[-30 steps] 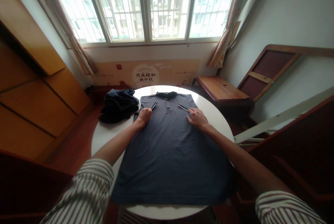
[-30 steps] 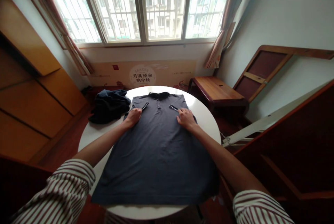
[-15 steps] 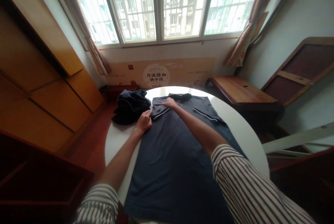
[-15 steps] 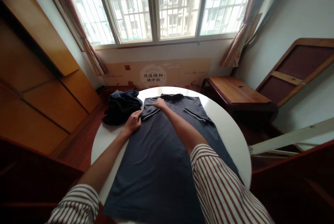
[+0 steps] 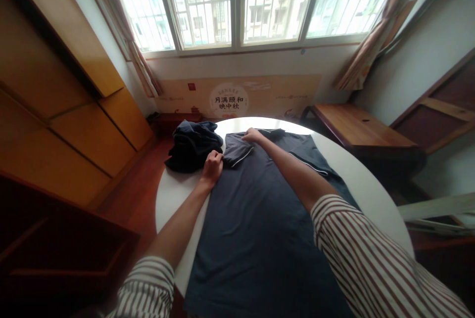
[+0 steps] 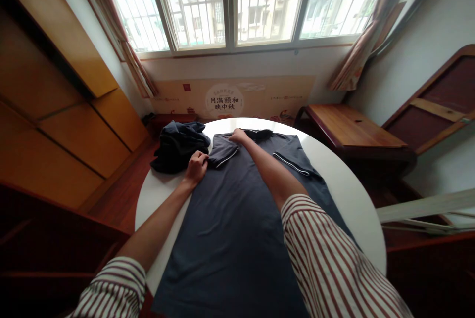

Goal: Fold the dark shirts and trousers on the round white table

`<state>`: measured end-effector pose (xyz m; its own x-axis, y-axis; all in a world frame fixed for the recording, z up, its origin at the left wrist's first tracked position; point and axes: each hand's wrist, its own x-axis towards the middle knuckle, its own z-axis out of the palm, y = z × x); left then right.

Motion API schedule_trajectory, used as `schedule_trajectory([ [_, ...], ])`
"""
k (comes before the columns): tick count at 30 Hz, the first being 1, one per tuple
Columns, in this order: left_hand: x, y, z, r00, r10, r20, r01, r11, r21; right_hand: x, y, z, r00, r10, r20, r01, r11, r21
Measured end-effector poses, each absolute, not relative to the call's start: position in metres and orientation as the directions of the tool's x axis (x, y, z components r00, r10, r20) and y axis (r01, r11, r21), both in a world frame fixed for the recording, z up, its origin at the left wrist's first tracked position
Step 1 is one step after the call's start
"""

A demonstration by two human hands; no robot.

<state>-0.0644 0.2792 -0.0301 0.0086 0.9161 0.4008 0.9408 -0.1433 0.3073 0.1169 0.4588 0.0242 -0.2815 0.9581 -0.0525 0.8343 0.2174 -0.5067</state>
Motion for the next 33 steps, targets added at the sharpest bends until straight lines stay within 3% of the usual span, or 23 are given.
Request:
schedule_trajectory([
  [10, -0.066, 0.280, -0.032, 0.071, 0.889, 0.453, 0.915, -0.239, 0.325, 0.043, 0.477, 0.005, -0.295, 0.955, -0.031, 0.812, 0.233, -0.536],
  [22, -0.067, 0.280, -0.033, 0.093, 0.897, 0.433, 0.922, -0.242, 0.302, 0.037, 0.479, -0.004, -0.292, 0.956, -0.010, 0.812, 0.243, -0.531],
  [33, -0.065, 0.280, -0.032, 0.044, 0.888, 0.459, 0.925, -0.209, 0.316, 0.095, 0.472, 0.029, -0.416, 0.877, -0.243, 0.836, 0.262, -0.482],
])
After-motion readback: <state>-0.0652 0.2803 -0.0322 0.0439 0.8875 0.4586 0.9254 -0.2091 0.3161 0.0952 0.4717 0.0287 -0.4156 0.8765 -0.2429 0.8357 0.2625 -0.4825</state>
